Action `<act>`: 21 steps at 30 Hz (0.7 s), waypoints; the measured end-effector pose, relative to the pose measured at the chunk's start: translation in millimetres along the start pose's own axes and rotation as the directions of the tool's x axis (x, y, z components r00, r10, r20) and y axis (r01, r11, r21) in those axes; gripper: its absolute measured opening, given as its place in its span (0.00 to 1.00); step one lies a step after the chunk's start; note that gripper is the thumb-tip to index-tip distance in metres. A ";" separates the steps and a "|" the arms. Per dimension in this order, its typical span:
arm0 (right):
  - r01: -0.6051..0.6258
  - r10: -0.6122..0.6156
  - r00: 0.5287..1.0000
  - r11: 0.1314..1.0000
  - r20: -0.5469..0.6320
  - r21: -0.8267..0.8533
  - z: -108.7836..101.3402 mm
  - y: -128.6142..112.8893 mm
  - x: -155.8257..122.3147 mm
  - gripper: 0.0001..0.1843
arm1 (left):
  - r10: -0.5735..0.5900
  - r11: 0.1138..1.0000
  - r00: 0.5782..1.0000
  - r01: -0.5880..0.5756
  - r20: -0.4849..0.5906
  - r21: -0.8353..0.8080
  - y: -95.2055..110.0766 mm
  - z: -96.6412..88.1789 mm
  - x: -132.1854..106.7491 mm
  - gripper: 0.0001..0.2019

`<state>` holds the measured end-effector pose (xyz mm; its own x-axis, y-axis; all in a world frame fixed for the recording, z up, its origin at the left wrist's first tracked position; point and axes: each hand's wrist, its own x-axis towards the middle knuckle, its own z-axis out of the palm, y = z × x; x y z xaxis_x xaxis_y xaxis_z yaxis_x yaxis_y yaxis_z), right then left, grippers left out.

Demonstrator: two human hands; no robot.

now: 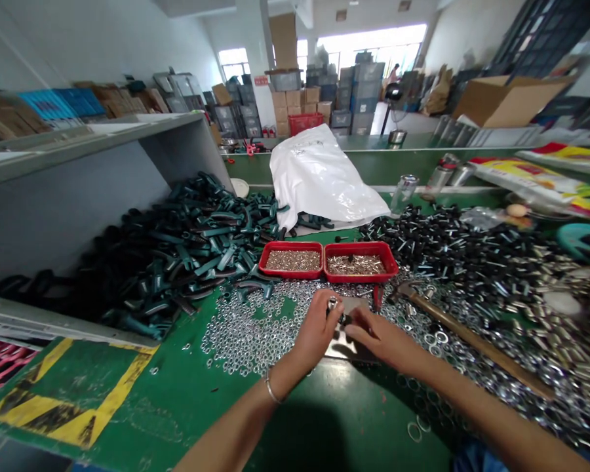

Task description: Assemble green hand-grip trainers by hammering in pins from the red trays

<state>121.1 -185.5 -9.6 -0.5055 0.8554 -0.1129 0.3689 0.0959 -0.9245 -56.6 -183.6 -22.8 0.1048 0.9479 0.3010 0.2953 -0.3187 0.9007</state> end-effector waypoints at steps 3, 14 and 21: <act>0.016 -0.015 0.993 1.000 -0.121 0.007 -4.2 1.1 -1.2 0.24 | -0.082 0.996 0.996 0.083 -0.044 0.027 1.1 5.4 1.6 0.12; -0.020 0.026 0.999 0.975 -0.021 0.222 2.2 11.1 -14.1 0.27 | -0.025 0.996 0.999 0.029 -0.048 0.087 4.6 21.2 -6.8 0.11; 0.087 -0.041 0.978 0.972 -0.205 0.220 8.6 4.7 -20.7 0.19 | -0.064 0.993 0.994 0.072 -0.087 0.095 6.6 24.5 -13.0 0.11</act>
<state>126.6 -207.1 -14.7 -0.3493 0.9370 0.0019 0.1428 0.0553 -0.9882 -32.7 -198.1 -28.4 0.0029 0.9631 0.2692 0.3908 -0.2489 0.8862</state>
